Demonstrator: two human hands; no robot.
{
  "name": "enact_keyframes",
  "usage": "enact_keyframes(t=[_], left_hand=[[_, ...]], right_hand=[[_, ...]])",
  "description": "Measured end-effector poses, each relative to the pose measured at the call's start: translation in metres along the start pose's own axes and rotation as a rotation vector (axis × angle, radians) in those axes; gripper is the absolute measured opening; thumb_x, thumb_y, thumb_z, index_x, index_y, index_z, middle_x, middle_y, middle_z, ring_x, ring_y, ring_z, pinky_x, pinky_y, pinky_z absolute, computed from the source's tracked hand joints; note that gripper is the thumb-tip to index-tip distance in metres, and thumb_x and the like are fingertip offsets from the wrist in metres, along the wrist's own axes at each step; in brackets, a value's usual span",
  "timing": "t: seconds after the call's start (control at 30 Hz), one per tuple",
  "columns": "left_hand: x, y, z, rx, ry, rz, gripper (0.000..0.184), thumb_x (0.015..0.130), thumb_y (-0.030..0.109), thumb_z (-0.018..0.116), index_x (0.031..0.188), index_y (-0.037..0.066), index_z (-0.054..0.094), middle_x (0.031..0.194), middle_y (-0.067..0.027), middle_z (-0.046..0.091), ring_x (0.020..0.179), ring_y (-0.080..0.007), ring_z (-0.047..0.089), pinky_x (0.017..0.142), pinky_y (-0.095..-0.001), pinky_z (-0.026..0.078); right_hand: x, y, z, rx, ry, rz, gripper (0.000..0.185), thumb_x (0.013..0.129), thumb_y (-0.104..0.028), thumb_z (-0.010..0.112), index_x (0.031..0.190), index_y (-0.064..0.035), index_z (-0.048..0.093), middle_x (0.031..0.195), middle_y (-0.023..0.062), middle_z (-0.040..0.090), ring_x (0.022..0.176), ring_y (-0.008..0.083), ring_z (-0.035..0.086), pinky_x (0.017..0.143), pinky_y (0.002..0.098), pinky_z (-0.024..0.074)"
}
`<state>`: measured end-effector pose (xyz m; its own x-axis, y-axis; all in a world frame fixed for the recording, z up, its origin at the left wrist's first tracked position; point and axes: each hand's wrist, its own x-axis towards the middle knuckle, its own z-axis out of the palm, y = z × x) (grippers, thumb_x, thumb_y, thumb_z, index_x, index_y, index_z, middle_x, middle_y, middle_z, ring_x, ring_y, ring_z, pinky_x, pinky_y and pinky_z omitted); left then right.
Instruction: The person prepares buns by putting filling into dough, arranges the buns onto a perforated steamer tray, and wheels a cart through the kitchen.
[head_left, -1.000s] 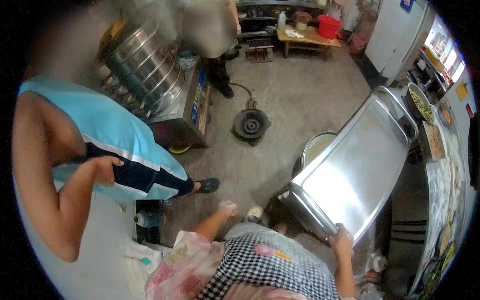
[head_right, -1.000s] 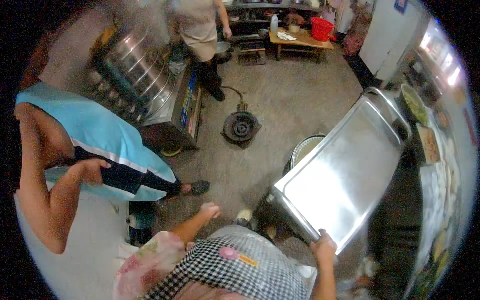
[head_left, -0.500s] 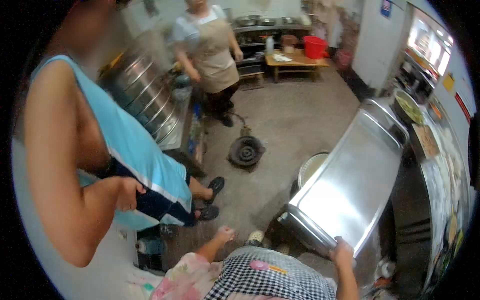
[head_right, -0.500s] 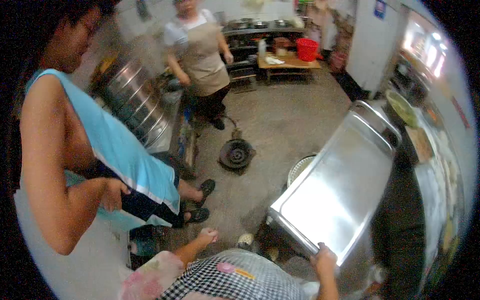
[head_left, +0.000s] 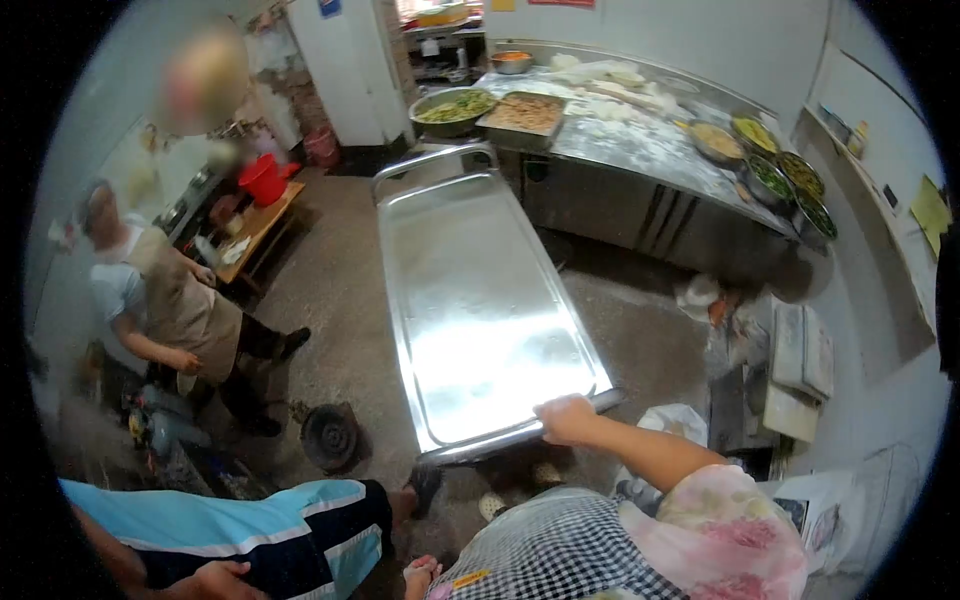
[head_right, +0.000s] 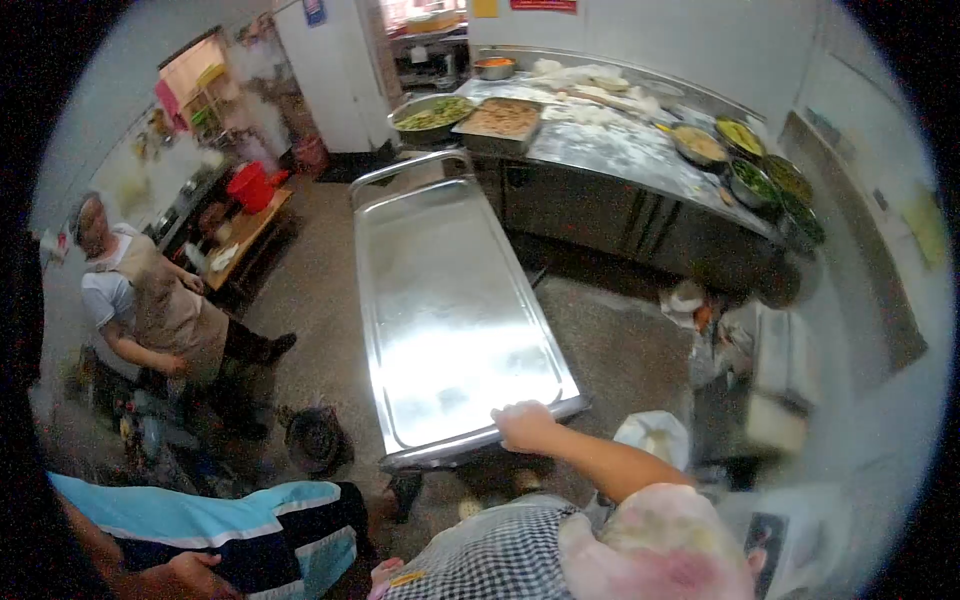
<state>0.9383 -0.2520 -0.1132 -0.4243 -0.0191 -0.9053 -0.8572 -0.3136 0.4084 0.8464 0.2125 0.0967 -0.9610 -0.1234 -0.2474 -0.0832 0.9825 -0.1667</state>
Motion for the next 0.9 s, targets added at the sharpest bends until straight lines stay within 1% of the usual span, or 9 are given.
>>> enact_keyframes(t=[0.07, 0.13, 0.23, 0.3, 0.47, 0.57, 0.7, 0.83, 0.9], left_hand=[[0.007, 0.005, -0.002, -0.022, -0.08, -0.013, 0.011, 0.078, -0.005, 0.062, 0.085, -0.002, 0.055, 0.083, -0.0129, 0.058, 0.074, -0.0234, 0.058, 0.073, -0.0336, 0.049], [0.031, 0.004, -0.007, -0.088, -0.203, 0.0, 0.017, 0.081, -0.008, 0.055, 0.098, -0.006, 0.055, 0.086, -0.0164, 0.061, 0.069, -0.0233, 0.062, 0.057, -0.0322, 0.056], [0.056, 0.011, -0.001, -0.2, -0.384, -0.168, 0.017, 0.086, -0.004, 0.05, 0.103, -0.008, 0.054, 0.091, -0.0178, 0.062, 0.07, -0.0232, 0.062, 0.059, -0.0311, 0.056], [0.068, 0.01, 0.002, -0.16, -0.495, -0.092, 0.019, 0.088, -0.001, 0.049, 0.105, -0.009, 0.053, 0.094, -0.0188, 0.061, 0.071, -0.0232, 0.062, 0.06, -0.0294, 0.055], [0.07, 0.02, 0.011, -0.147, -0.736, -0.092, 0.021, 0.088, 0.002, 0.05, 0.105, -0.009, 0.052, 0.093, -0.0181, 0.062, 0.076, -0.0231, 0.063, 0.061, -0.0274, 0.055], [0.068, 0.019, 0.012, -0.054, -0.664, -0.003, 0.019, 0.087, 0.002, 0.052, 0.103, -0.007, 0.053, 0.091, -0.0173, 0.062, 0.075, -0.0234, 0.064, 0.062, -0.0282, 0.056], [0.064, 0.022, 0.008, 0.054, -0.397, 0.005, 0.015, 0.086, 0.003, 0.054, 0.098, -0.006, 0.055, 0.088, -0.0159, 0.062, 0.074, -0.024, 0.064, 0.064, -0.031, 0.056], [0.021, 0.031, 0.03, 0.096, -0.088, 0.035, 0.012, 0.088, 0.005, 0.053, 0.094, -0.005, 0.056, 0.087, -0.0147, 0.062, 0.075, -0.0242, 0.064, 0.065, -0.0325, 0.057], [0.033, 0.028, 0.012, 0.049, -0.195, 0.0, 0.013, 0.088, 0.005, 0.052, 0.095, -0.005, 0.055, 0.088, -0.0154, 0.062, 0.077, -0.0246, 0.064, 0.067, -0.0331, 0.057]], right_hand=[[0.002, 0.003, 0.009, 0.011, 0.075, -0.027, 0.038, 0.066, -0.024, 0.07, 0.096, -0.0094, 0.053, 0.086, 0.0098, 0.062, 0.084, 0.0285, 0.061, 0.072, 0.0415, 0.0473], [0.004, 0.006, 0.014, 0.011, 0.089, -0.018, 0.037, 0.066, -0.024, 0.07, 0.096, -0.0094, 0.053, 0.086, 0.0099, 0.062, 0.084, 0.0285, 0.061, 0.072, 0.0414, 0.0472], [0.004, 0.004, 0.012, 0.011, 0.088, 0.007, 0.034, 0.067, -0.023, 0.069, 0.095, -0.0091, 0.054, 0.086, 0.0102, 0.062, 0.084, 0.0281, 0.061, 0.072, 0.0412, 0.0472], [0.006, 0.002, 0.01, 0.017, 0.038, 0.04, 0.032, 0.068, -0.022, 0.067, 0.095, -0.0088, 0.055, 0.086, 0.0108, 0.063, 0.085, 0.0278, 0.062, 0.073, 0.0413, 0.0472], [0.013, 0.001, 0.005, 0.038, -0.098, 0.082, 0.032, 0.07, -0.024, 0.065, 0.097, -0.0087, 0.056, 0.088, 0.0129, 0.064, 0.086, 0.0286, 0.062, 0.072, 0.0418, 0.0481], [0.013, -0.006, 0.0, 0.064, -0.112, 0.078, 0.032, 0.07, -0.024, 0.064, 0.097, -0.0088, 0.056, 0.086, 0.0126, 0.064, 0.084, 0.0289, 0.062, 0.07, 0.0415, 0.0484], [0.012, -0.021, 0.004, 0.083, -0.064, 0.075, 0.031, 0.07, -0.024, 0.064, 0.095, -0.008, 0.055, 0.083, 0.0121, 0.064, 0.08, 0.0289, 0.063, 0.068, 0.0411, 0.0484], [0.012, -0.032, 0.008, 0.092, -0.007, 0.028, 0.031, 0.07, -0.024, 0.064, 0.095, -0.0081, 0.054, 0.079, 0.0115, 0.063, 0.077, 0.0291, 0.062, 0.066, 0.0413, 0.0481], [0.015, -0.036, 0.011, 0.104, -0.015, 0.037, 0.033, 0.069, -0.025, 0.067, 0.095, -0.0084, 0.053, 0.078, 0.0106, 0.062, 0.076, 0.0293, 0.062, 0.065, 0.0422, 0.0479]])
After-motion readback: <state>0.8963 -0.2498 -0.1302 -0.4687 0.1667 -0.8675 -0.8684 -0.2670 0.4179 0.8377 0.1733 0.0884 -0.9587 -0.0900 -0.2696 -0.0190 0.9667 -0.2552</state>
